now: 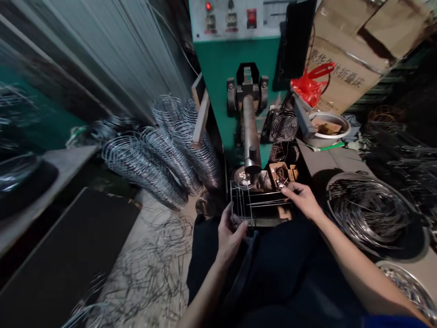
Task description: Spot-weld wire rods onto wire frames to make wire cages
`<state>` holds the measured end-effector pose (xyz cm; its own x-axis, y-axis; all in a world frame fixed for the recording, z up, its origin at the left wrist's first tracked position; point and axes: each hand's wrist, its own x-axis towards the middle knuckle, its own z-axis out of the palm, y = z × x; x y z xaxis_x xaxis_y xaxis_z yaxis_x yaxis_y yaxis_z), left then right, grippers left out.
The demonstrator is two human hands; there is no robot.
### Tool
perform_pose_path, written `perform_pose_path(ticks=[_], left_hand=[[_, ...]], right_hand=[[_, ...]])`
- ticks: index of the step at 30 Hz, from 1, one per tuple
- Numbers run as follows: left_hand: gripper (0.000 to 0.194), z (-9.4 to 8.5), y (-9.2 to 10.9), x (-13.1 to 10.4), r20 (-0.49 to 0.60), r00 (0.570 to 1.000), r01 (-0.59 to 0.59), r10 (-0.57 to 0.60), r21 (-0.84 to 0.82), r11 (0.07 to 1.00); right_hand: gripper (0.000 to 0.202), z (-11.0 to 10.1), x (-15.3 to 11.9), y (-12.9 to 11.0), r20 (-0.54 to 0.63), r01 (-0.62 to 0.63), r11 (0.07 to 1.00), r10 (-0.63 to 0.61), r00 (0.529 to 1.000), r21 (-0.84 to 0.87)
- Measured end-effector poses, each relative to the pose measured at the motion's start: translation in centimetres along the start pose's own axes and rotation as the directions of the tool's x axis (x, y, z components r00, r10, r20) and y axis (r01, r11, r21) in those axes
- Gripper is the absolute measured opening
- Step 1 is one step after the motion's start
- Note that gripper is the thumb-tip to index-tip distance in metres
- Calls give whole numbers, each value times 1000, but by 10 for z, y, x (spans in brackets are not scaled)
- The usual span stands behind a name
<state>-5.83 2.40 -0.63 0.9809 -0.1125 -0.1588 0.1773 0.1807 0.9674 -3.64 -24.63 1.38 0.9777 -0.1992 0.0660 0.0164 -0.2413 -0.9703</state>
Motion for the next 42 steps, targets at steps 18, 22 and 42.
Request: perform_pose_path(ticks=[18, 22, 42], left_hand=[[79, 15, 0, 11, 11, 1000, 16, -15, -109, 994], [80, 18, 0, 15, 7, 1000, 19, -18, -113, 993], [83, 23, 0, 28, 3, 1000, 29, -29, -131, 991]], right_hand=[[57, -4, 27, 20, 17, -33, 998, 34, 999, -44], [58, -6, 33, 21, 8, -22, 998, 23, 1000, -53], [65, -7, 51, 16, 48, -45, 998, 48, 998, -49]])
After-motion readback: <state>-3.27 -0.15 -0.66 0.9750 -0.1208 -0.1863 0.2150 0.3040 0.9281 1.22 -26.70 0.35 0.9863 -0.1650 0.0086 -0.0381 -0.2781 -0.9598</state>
